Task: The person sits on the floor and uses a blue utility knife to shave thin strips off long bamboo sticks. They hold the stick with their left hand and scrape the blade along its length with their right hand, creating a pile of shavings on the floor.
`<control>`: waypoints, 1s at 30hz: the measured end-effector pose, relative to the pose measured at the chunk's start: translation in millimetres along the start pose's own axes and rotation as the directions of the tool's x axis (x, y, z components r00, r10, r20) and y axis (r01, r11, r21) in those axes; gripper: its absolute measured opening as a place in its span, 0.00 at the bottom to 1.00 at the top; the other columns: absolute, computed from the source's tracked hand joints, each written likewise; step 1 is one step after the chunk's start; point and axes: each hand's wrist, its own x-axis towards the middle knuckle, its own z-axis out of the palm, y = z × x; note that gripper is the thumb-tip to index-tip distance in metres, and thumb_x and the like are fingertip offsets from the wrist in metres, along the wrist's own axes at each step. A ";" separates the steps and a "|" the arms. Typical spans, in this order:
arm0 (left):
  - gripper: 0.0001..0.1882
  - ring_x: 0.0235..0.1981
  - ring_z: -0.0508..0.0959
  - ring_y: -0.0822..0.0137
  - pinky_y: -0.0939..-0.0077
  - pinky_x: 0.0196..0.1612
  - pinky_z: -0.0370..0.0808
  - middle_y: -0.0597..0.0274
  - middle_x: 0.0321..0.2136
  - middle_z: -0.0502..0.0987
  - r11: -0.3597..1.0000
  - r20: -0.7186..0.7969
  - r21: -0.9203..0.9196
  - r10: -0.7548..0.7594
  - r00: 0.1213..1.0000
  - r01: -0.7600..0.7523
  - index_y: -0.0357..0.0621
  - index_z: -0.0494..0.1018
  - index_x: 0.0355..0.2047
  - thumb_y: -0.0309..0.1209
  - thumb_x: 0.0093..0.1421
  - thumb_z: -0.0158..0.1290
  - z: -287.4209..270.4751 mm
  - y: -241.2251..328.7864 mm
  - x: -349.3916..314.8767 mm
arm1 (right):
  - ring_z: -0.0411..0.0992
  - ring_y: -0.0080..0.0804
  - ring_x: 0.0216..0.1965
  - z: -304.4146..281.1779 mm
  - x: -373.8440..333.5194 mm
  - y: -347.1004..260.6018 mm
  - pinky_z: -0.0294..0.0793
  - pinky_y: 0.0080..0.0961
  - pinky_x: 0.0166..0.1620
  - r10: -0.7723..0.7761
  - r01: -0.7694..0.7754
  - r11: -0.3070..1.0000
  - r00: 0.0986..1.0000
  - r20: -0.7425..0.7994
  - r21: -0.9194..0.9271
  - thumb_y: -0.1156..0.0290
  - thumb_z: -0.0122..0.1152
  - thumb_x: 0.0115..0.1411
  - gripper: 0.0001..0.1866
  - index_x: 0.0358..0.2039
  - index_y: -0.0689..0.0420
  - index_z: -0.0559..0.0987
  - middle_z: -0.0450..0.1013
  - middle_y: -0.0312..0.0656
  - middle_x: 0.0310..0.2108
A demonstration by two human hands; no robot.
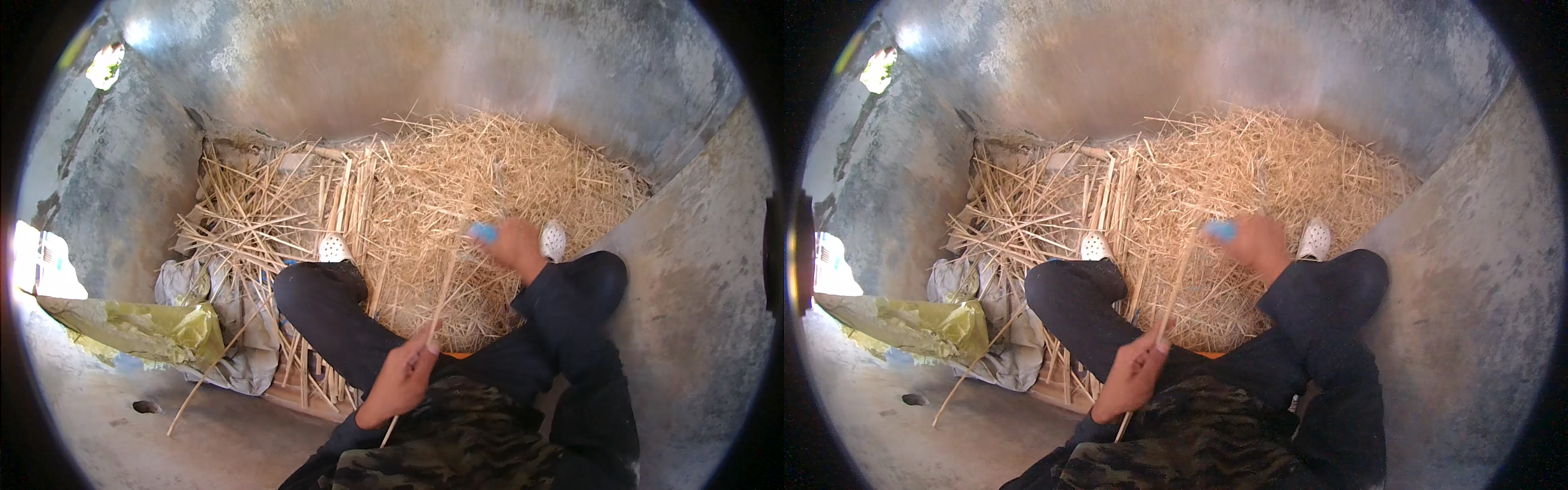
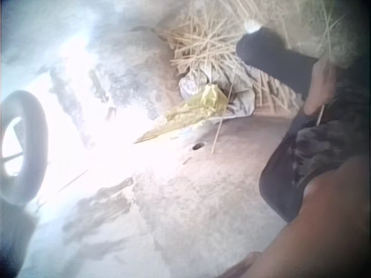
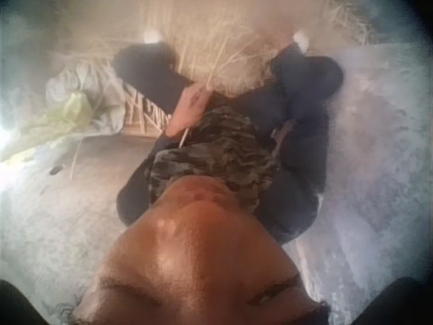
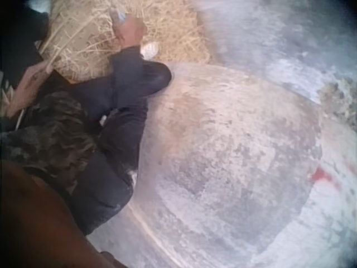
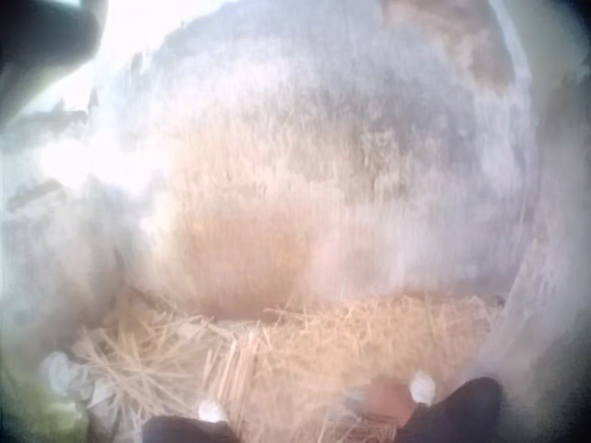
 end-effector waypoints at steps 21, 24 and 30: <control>0.22 0.54 0.65 0.73 0.80 0.57 0.59 0.54 0.53 0.70 0.999 0.106 0.007 -0.054 0.993 0.053 0.30 0.61 0.59 0.32 0.70 0.41 3.7 -15.8 -15.6 | 0.70 0.42 0.16 -46.6 67.1 82.6 0.65 0.39 0.21 0.065 -0.080 0.969 0.995 -0.072 -0.235 0.24 0.38 0.53 0.44 0.12 0.58 0.75 0.68 0.45 0.11; 0.22 0.36 0.60 0.80 0.87 0.38 0.58 0.66 0.36 0.67 0.999 0.116 -0.032 0.009 0.993 -0.005 0.33 0.62 0.59 0.33 0.70 0.41 9.5 -20.6 -17.8 | 0.72 0.43 0.18 -70.0 103.2 118.0 0.66 0.42 0.23 0.228 -0.247 0.932 0.969 -0.098 -0.267 0.23 0.36 0.53 0.45 0.14 0.57 0.77 0.70 0.46 0.13; 0.22 0.22 0.56 0.85 0.87 0.25 0.53 0.77 0.21 0.60 0.994 0.261 -0.072 -0.059 0.964 0.081 0.37 0.63 0.59 0.36 0.69 0.42 10.6 -5.1 -28.1 | 0.74 0.51 0.24 -78.6 126.8 241.5 0.68 0.47 0.27 0.342 -0.507 0.852 0.730 -0.592 -0.132 0.25 0.37 0.54 0.47 0.15 0.62 0.78 0.72 0.54 0.16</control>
